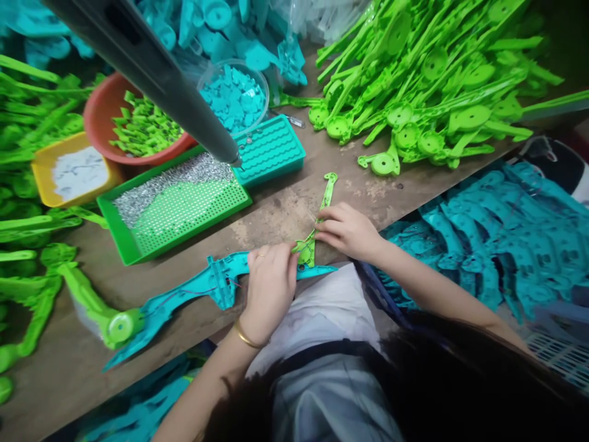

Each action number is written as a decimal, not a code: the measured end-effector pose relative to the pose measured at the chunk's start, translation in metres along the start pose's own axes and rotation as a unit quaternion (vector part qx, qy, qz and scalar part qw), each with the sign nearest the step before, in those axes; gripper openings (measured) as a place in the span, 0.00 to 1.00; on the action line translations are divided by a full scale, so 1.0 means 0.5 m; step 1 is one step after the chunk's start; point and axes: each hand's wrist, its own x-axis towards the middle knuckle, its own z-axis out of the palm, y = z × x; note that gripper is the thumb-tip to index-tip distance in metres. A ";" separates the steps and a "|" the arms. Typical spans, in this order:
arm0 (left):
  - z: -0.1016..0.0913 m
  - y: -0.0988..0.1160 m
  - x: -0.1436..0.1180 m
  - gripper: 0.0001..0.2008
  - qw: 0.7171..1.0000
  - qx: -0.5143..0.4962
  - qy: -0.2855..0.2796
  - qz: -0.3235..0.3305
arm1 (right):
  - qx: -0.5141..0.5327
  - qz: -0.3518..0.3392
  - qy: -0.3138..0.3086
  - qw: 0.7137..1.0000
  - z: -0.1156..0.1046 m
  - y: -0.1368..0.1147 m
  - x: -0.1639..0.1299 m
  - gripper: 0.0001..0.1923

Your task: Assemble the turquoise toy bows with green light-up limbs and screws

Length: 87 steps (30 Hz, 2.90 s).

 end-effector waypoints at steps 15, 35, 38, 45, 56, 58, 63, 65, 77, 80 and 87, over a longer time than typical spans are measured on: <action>-0.012 0.014 -0.011 0.09 0.989 0.056 -0.134 -0.031 | -0.057 -0.015 0.001 0.998 0.003 -0.009 0.003 0.16; -0.025 -0.047 -0.011 0.11 0.994 -0.010 -0.098 0.053 | -0.039 0.002 -0.001 0.999 0.004 -0.012 0.004 0.17; -0.024 -0.053 -0.012 0.12 0.993 0.027 -0.084 0.081 | -0.050 0.004 -0.004 0.999 0.006 -0.012 0.003 0.17; -0.024 -0.049 0.000 0.13 0.984 0.132 -0.053 0.109 | -0.100 0.025 -0.020 0.995 0.012 -0.031 0.002 0.14; -0.065 -0.105 -0.036 0.18 0.984 0.097 -0.125 0.086 | -0.092 0.146 -0.071 0.983 -0.007 -0.080 0.022 0.11; -0.065 -0.108 -0.023 0.18 0.983 0.088 -0.141 0.079 | -0.085 0.140 -0.057 0.985 -0.011 -0.094 0.025 0.11; -0.068 -0.120 0.008 0.18 0.979 0.067 -0.167 0.096 | -0.053 0.009 -0.073 0.996 -0.005 -0.133 0.032 0.10; -0.074 -0.132 0.012 0.17 0.975 0.054 -0.184 0.112 | -0.053 -0.006 -0.087 0.995 0.001 -0.138 0.034 0.11; -0.093 -0.164 0.034 0.19 0.960 0.011 -0.223 0.172 | -0.009 0.005 -0.081 0.997 0.048 -0.174 0.067 0.11; -0.090 -0.166 0.043 0.20 0.953 0.011 -0.235 0.192 | 0.007 0.015 -0.093 0.996 0.056 -0.176 0.068 0.11; -0.072 -0.192 0.052 0.22 0.945 -0.011 -0.232 0.229 | 0.007 0.016 -0.107 0.994 0.058 -0.171 0.063 0.11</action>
